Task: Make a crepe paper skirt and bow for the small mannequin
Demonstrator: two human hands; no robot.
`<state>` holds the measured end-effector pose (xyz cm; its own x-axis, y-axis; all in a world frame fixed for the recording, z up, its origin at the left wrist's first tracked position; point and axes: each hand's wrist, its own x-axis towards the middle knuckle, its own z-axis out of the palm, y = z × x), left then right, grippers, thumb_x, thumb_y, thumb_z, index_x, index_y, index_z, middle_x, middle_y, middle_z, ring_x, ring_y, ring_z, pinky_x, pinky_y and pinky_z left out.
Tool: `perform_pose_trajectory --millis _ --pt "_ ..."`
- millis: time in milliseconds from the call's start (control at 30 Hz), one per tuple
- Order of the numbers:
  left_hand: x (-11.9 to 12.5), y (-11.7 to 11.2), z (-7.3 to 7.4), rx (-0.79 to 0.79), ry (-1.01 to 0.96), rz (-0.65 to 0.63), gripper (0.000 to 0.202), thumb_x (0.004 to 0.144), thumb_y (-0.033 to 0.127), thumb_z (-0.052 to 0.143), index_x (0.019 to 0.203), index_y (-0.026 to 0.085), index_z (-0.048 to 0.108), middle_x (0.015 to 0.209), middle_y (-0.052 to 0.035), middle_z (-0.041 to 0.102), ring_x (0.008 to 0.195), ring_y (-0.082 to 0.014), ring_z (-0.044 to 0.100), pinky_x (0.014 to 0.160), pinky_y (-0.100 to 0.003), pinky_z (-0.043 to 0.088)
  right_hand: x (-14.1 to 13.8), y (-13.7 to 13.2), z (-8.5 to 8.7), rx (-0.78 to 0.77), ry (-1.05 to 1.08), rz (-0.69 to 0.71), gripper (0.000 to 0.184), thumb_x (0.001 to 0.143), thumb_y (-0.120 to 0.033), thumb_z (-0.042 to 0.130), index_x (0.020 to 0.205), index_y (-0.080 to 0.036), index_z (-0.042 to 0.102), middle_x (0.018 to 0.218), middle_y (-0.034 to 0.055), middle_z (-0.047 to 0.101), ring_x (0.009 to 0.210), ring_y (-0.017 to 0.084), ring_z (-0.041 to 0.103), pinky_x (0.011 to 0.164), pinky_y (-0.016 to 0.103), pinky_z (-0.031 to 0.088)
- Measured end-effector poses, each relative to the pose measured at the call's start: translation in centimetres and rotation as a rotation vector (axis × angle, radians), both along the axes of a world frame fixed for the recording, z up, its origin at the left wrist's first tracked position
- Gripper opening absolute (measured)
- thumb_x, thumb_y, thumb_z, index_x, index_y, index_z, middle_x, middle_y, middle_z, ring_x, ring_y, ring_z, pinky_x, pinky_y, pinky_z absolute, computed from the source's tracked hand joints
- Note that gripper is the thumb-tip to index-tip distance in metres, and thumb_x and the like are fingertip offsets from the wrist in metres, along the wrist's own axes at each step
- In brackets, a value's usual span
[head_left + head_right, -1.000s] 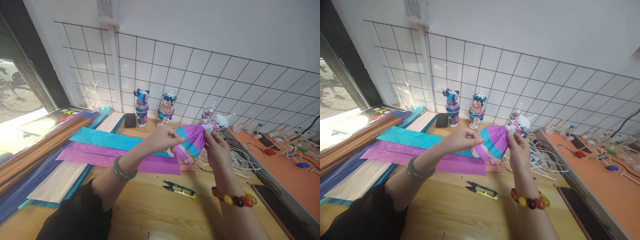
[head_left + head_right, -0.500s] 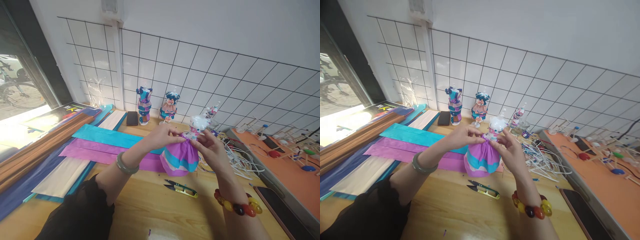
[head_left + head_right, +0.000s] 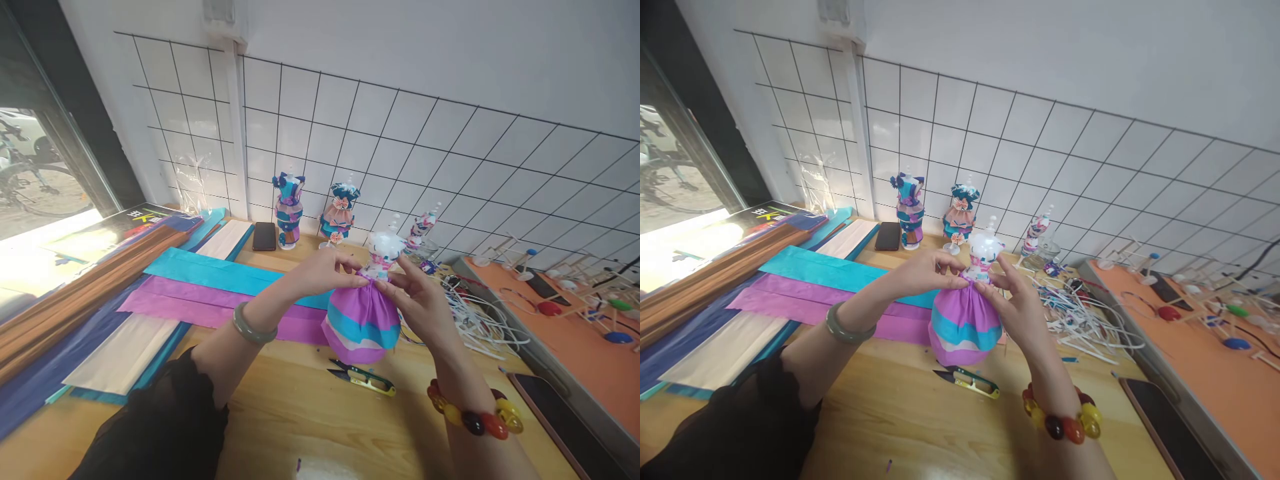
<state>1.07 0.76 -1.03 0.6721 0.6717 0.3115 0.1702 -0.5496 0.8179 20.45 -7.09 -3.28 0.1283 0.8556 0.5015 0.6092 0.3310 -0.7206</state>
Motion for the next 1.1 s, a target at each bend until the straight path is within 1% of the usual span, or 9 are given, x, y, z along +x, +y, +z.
perform_pose_trajectory --millis 100,233,333,467,567,667,833,967,1100 --pt "0.0 0.1 -0.2 -0.046 -0.021 -0.046 0.04 0.069 0.051 0.061 0.081 0.014 0.069 0.073 -0.0012 0.057 0.067 -0.0124 0.049 0.058 -0.024 0.036 -0.3 -0.1 0.2 -0.03 -0.025 0.0 0.066 0.076 -0.042 0.064 0.135 -0.023 0.041 0.102 0.0096 0.068 0.092 0.024 0.064 0.079 0.04 0.049" --pt "-0.2 0.3 -0.3 -0.144 -0.103 -0.083 0.036 0.069 0.042 0.065 0.091 0.013 0.069 0.08 -0.0041 0.063 0.077 -0.0153 0.055 0.066 -0.026 0.041 -0.6 -0.4 0.5 -0.048 0.022 0.055 0.058 0.081 -0.041 0.057 0.135 -0.025 0.042 0.11 0.007 0.066 0.1 0.023 0.06 0.087 0.04 0.045" --pt "-0.4 0.4 -0.1 -0.226 -0.135 -0.104 0.036 0.068 0.041 0.066 0.09 0.012 0.069 0.086 -0.0066 0.066 0.082 -0.0167 0.056 0.071 -0.028 0.043 -0.7 -0.6 0.9 -0.101 0.177 0.088 0.055 0.081 -0.042 0.057 0.132 -0.027 0.044 0.102 0.0028 0.068 0.098 0.02 0.06 0.085 0.036 0.047" --pt "-0.7 0.4 0.3 -0.347 -0.168 -0.176 0.032 0.068 0.04 0.067 0.085 0.014 0.07 0.084 -0.0051 0.066 0.08 -0.0145 0.056 0.075 -0.029 0.043 -0.9 -0.6 1.4 -0.183 0.437 0.167 0.058 0.076 -0.039 0.065 0.13 -0.029 0.047 0.079 -0.0002 0.069 0.078 0.018 0.064 0.073 0.034 0.051" --pt "-0.8 0.3 0.5 -0.403 -0.185 -0.216 0.027 0.066 0.037 0.07 0.08 0.014 0.07 0.079 -0.0033 0.065 0.077 -0.0126 0.055 0.075 -0.028 0.042 -1.1 -0.6 1.3 -0.219 0.576 0.186 0.059 0.069 -0.035 0.072 0.124 -0.028 0.054 0.075 0.0005 0.07 0.07 0.018 0.064 0.071 0.035 0.053" --pt "-0.9 0.2 0.6 -0.421 -0.181 -0.22 0.024 0.065 0.035 0.071 0.077 0.015 0.07 0.075 -0.0019 0.064 0.074 -0.0117 0.054 0.072 -0.027 0.041 -1.1 -0.4 1.1 -0.258 0.655 0.193 0.057 0.065 -0.034 0.075 0.119 -0.028 0.058 0.078 0.001 0.072 0.069 0.018 0.066 0.071 0.036 0.054" --pt "-0.9 0.3 0.5 -0.408 -0.194 -0.224 0.022 0.065 0.035 0.07 0.075 0.015 0.07 0.071 -0.0001 0.062 0.072 -0.01 0.052 0.071 -0.026 0.04 -1.0 -0.3 0.9 -0.266 0.684 0.192 0.05 0.064 -0.034 0.076 0.112 -0.028 0.063 0.077 0.0008 0.072 0.067 0.016 0.066 0.07 0.033 0.054" --pt "-0.7 0.1 0.5 -0.393 -0.188 -0.217 0.025 0.065 0.037 0.069 0.076 0.015 0.07 0.073 -0.0014 0.063 0.073 -0.0112 0.053 0.072 -0.028 0.041 -0.8 -0.4 1.1 -0.282 0.659 0.185 0.054 0.064 -0.036 0.076 0.115 -0.027 0.062 0.078 0.0011 0.072 0.069 0.017 0.066 0.069 0.033 0.053" --pt "-0.5 -0.1 0.5 -0.359 -0.178 -0.189 0.029 0.065 0.038 0.07 0.081 0.013 0.07 0.078 -0.0041 0.064 0.077 -0.0137 0.054 0.071 -0.028 0.042 -0.9 -0.4 1.2 -0.26 0.687 0.17 0.055 0.062 -0.031 0.078 0.113 -0.025 0.061 0.073 -0.0014 0.07 0.065 0.014 0.065 0.063 0.028 0.053"
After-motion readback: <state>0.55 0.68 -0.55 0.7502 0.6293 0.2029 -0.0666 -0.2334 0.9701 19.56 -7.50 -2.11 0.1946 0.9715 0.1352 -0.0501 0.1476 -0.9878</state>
